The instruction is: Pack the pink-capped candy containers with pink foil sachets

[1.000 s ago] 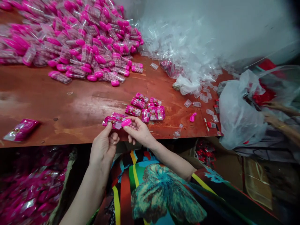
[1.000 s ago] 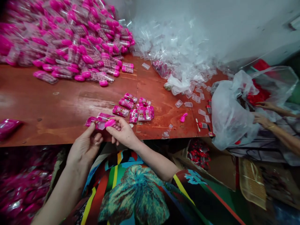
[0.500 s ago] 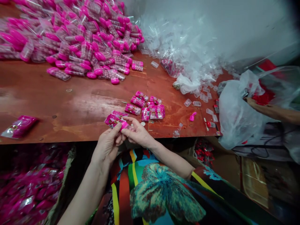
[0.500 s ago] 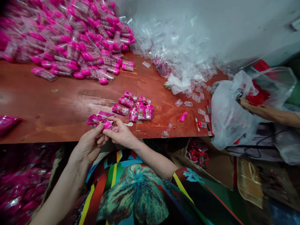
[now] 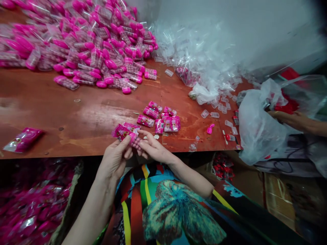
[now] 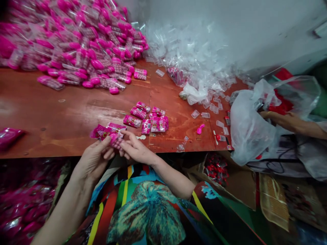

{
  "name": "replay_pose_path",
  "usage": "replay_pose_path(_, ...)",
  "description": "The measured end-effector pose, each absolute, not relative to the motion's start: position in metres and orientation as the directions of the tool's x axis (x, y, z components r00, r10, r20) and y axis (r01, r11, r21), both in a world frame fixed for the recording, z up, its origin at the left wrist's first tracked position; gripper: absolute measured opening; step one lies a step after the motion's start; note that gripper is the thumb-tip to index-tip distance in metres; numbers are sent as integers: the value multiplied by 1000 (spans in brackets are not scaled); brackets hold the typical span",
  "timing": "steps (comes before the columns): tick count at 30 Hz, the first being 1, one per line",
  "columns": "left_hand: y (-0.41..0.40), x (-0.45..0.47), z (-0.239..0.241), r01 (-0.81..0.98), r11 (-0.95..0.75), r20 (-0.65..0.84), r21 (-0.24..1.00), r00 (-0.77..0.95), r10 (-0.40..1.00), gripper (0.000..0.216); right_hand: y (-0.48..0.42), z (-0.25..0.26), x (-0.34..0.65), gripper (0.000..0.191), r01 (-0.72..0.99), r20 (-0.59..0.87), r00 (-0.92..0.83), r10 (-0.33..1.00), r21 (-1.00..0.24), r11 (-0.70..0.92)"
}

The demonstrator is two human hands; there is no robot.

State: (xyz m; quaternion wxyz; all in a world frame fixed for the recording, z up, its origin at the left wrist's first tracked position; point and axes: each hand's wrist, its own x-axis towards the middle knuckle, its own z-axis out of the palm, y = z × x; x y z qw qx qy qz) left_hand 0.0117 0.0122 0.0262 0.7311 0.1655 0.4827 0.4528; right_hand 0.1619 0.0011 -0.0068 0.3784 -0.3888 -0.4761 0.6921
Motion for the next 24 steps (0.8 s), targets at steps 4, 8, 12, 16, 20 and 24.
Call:
replay_pose_path(4, 2, 17, 22, -418, 636, -608, 649, 217, 764, 46, -1, -13, 155, 55, -174, -228, -325, 918, -940, -295)
replay_pose_path(8, -2, 14, 23, -415, 639, -615, 647, 212, 760, 45, -2, -13, 145, 58, -204, -238, -314, 919, -928, -310)
replay_pose_path(12, 1, 8, 25, -454, 550, -560, 701, 127, 819, 46, -1, -13, 144, 65, -241, -234, -418, 878, -903, -355)
replay_pose_path(16, 0, 12, 19, -458, 553, -561, 696, 134, 817, 45, 4, -18, 144, 67, -212, -235, -414, 879, -914, -345)
replay_pose_path(20, -2, 9, 15, -418, 578, -563, 701, 173, 808, 42, 5, -16, 140, 70, -175, -250, -447, 859, -917, -358)
replay_pose_path(24, 6, -31, 14, -305, 494, -518, 814, 3, 856, 44, -6, -2, 137, 64, -69, -286, -452, 845, -933, -353)
